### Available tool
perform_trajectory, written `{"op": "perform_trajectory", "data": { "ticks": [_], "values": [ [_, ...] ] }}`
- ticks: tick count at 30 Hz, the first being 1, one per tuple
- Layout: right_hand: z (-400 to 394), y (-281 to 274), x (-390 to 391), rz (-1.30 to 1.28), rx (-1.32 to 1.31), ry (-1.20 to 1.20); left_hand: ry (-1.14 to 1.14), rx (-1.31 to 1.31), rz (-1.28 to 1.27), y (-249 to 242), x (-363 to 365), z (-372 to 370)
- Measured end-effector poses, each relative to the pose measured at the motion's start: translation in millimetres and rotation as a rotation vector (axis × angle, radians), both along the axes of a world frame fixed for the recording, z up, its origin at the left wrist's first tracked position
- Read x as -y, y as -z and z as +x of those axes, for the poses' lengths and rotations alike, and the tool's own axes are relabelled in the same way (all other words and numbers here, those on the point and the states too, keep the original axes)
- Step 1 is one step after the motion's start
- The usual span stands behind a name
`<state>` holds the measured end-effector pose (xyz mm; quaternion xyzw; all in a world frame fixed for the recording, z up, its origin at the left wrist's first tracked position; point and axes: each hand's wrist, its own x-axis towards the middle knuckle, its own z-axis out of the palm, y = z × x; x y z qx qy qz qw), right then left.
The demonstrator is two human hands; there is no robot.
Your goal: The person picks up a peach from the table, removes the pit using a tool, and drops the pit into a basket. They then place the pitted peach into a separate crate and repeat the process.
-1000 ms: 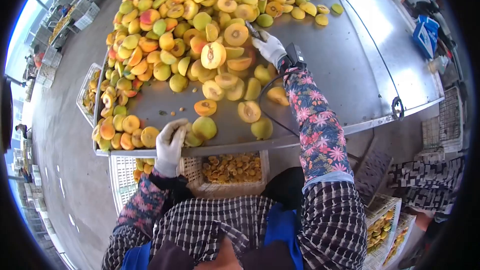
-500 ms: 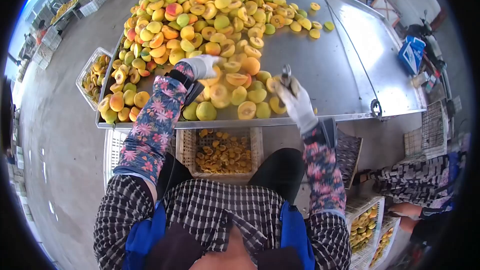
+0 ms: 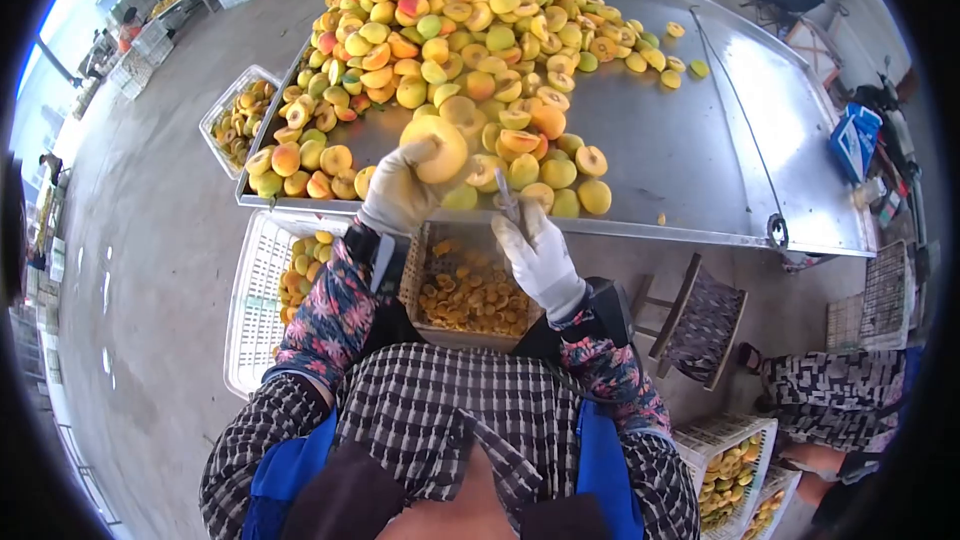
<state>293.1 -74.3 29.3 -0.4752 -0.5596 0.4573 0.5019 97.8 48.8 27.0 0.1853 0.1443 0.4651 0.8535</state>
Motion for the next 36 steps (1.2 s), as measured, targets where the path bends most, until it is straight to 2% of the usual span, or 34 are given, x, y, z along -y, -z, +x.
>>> {"op": "perform_trajectory", "data": {
  "ticks": [2, 3, 5, 8, 10, 16, 19, 22, 24, 25, 27, 31, 36],
  "values": [
    [2, 4, -4, 0.471, 0.500, 0.051, -0.081, 0.006, 0.001, 1, 27, 11],
    [-5, -12, 1, 0.523, 0.555, 0.089, -0.056, 0.099, -0.076, -13, 41, 16],
    [-3, -12, 1, 0.794, 0.855, 0.121, -0.018, 0.090, -0.095, -15, 56, 19],
    [-12, -24, 15, 0.250, 0.532, 0.122, -0.031, 0.027, -0.038, -7, 63, 22],
    [-14, -27, 23, 0.302, 0.576, 0.164, -0.099, -0.026, 0.032, -11, 71, 29],
    [-8, -26, 35, 0.404, 0.781, 0.162, -0.101, -0.112, 0.167, -9, 78, 37],
    [-7, -21, 34, 0.364, 0.889, 0.141, -0.184, -0.378, 0.410, 9, 73, 40],
    [-9, -20, 32, 0.367, 0.926, 0.129, -0.197, -0.225, 0.150, -18, 85, 43],
    [-11, -20, 27, 0.419, 0.919, 0.149, -0.217, -0.223, 0.175, -17, 85, 41],
    [-12, -21, 26, 0.415, 0.823, 0.144, -0.226, -0.222, 0.191, -17, 83, 40],
    [-14, -25, 26, 0.401, 0.635, 0.132, -0.162, -0.116, 0.114, -18, 79, 36],
    [-9, -33, 23, 0.324, 0.581, 0.094, 0.043, 0.055, 0.109, -27, 79, 21],
    [-3, -45, 21, 0.363, 0.547, 0.073, 0.028, -0.097, 0.117, -31, 86, 18]
  ]
}}
